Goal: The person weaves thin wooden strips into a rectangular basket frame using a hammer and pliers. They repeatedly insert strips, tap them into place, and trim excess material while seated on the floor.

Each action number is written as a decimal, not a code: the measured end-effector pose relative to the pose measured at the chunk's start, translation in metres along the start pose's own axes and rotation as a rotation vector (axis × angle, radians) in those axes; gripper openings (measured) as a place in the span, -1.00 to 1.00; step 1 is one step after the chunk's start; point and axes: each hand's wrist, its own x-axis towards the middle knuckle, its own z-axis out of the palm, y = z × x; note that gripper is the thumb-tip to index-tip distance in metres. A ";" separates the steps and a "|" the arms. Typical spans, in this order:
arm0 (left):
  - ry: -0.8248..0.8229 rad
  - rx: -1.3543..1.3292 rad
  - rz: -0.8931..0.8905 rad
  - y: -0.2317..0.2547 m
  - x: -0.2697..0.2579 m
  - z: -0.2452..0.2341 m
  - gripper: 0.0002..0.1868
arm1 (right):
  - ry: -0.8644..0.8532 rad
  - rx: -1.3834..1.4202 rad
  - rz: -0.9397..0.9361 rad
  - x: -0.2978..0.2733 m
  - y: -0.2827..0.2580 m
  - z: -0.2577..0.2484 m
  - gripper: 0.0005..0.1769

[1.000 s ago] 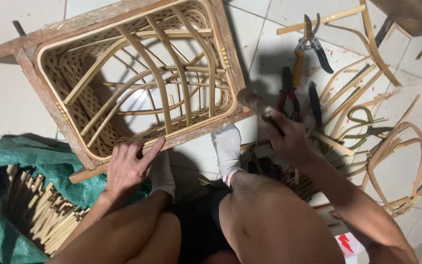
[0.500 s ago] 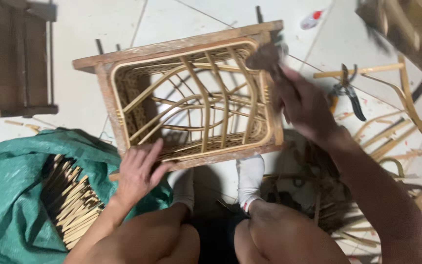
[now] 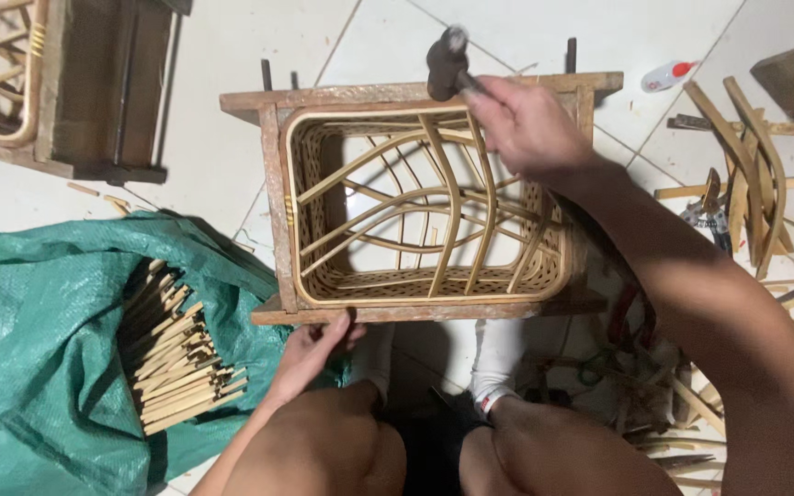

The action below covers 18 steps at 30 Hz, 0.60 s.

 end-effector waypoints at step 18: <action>0.387 0.131 -0.123 0.131 0.013 0.004 -0.32 | 0.173 -0.241 -0.285 0.038 -0.003 -0.012 -0.66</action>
